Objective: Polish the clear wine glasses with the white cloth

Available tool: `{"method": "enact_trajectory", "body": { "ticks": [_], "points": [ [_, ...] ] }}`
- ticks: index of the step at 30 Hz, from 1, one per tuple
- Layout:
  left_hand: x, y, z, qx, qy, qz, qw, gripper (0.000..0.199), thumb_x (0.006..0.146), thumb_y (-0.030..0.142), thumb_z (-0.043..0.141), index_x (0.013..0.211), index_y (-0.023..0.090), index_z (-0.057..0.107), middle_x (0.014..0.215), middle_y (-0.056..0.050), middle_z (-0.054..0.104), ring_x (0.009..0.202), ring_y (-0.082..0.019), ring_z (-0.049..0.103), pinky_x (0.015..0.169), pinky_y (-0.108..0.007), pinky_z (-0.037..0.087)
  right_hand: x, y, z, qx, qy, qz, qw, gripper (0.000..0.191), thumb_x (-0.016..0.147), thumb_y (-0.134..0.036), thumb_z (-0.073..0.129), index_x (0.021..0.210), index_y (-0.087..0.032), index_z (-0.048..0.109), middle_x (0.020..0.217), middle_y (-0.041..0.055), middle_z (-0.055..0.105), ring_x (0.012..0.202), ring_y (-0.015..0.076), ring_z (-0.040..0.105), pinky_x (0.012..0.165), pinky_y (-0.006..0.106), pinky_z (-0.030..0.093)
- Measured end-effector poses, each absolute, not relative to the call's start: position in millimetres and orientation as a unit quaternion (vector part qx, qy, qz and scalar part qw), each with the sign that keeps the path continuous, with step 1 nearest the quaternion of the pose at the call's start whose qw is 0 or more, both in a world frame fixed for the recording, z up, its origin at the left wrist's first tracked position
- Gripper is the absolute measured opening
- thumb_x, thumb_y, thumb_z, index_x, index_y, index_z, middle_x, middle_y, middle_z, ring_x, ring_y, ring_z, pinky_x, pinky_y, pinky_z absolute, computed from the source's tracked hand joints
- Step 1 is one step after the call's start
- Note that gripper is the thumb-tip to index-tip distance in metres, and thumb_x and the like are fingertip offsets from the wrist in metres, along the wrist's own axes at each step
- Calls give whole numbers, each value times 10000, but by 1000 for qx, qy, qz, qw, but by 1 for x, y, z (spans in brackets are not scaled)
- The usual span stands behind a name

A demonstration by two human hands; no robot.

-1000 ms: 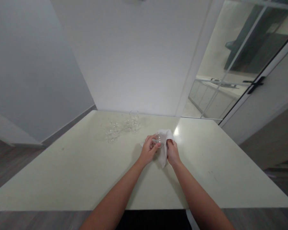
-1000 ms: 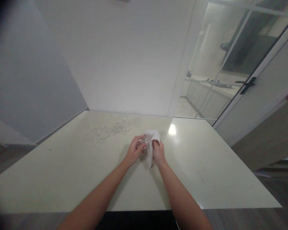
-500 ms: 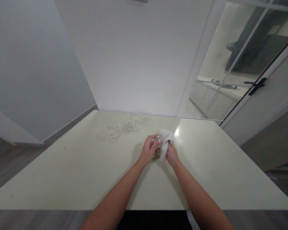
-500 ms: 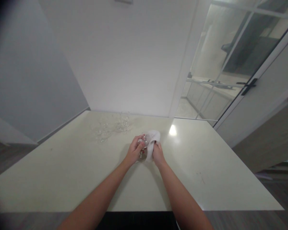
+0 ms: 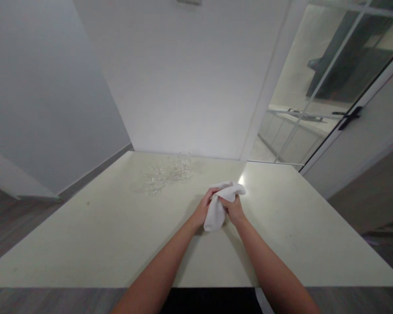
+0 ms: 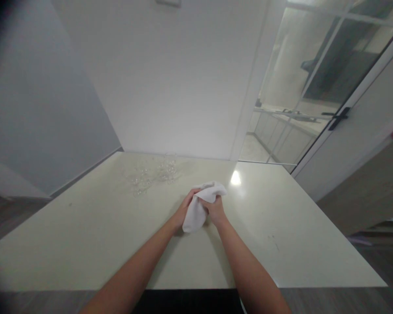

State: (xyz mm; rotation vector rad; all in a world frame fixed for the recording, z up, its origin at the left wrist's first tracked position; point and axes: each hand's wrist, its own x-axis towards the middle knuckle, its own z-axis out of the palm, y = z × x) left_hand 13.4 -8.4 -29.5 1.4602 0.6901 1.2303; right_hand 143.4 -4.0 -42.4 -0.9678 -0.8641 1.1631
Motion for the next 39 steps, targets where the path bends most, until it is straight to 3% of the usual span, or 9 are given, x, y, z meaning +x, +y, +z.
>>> {"method": "enact_trajectory", "body": {
  "ticks": [2, 4, 11, 17, 20, 24, 31, 36, 39],
  "points": [
    [16, -5, -34, 654, 256, 513, 493, 477, 760, 370, 618, 1186, 190, 501, 1269, -98, 516, 1164, -229, 482, 996, -363, 383, 144, -2, -41, -439, -374, 483, 659, 480, 521, -242, 798, 945, -182, 580, 889, 28, 687, 786, 172, 637, 742, 305, 516],
    [19, -2, -41, 652, 263, 523, 481, 509, 750, 340, 628, 1207, 160, 494, 1298, -123, 497, 1208, -253, 448, 1040, -390, 339, 143, -2, -37, -441, -356, 484, 666, 460, 537, -250, 790, 939, -180, 578, 886, 37, 692, 791, 177, 643, 738, 307, 522],
    [17, -8, -39, 514, 316, 387, 697, 387, 840, 457, 485, 1070, 166, 596, 977, -103, 670, 916, -233, 624, 818, -385, 488, 143, -5, -21, -393, -309, 543, 675, 393, 591, -319, 749, 919, -171, 593, 835, 37, 697, 738, 193, 651, 692, 318, 541],
    [14, -6, -32, 609, 346, 452, 553, 460, 636, 395, 727, 1019, 169, 611, 927, -66, 666, 843, -202, 603, 746, -321, 486, 143, -2, -22, -467, -288, 428, 718, 442, 560, -312, 784, 933, -154, 609, 916, 56, 693, 781, 182, 641, 708, 302, 532],
    [13, -8, -35, 549, 332, 393, 659, 469, 727, 452, 630, 1107, 180, 598, 858, -66, 672, 700, -182, 599, 620, -305, 477, 145, -4, -22, -435, -291, 475, 708, 422, 583, -328, 763, 940, -164, 610, 909, 48, 693, 782, 183, 640, 717, 309, 530],
    [10, -9, -34, 508, 301, 351, 727, 418, 762, 412, 598, 1075, 136, 620, 876, -80, 673, 764, -184, 615, 705, -302, 478, 149, -6, -22, -380, -325, 541, 676, 346, 589, -334, 743, 868, -172, 617, 804, 22, 689, 713, 173, 629, 678, 293, 525],
    [13, -8, -28, 644, 348, 437, 523, 452, 608, 369, 732, 983, 136, 631, 856, -59, 668, 770, -186, 572, 699, -303, 474, 146, -2, -26, -481, -311, 446, 688, 387, 581, -353, 764, 868, -141, 615, 840, 56, 693, 734, 184, 628, 659, 295, 515],
    [12, -16, -30, 545, 324, 344, 692, 461, 751, 497, 580, 1052, 153, 640, 792, -77, 681, 648, -173, 598, 610, -301, 479, 149, -8, -21, -403, -343, 543, 653, 356, 575, -341, 757, 852, -162, 624, 771, 23, 690, 674, 172, 622, 638, 291, 514],
    [13, -14, -31, 563, 321, 371, 666, 434, 755, 458, 589, 1039, 136, 650, 805, -87, 690, 731, -200, 620, 688, -327, 495, 149, -8, -19, -405, -334, 535, 662, 350, 560, -330, 766, 834, -171, 617, 736, 6, 684, 651, 166, 617, 610, 282, 509]
  ]
}}
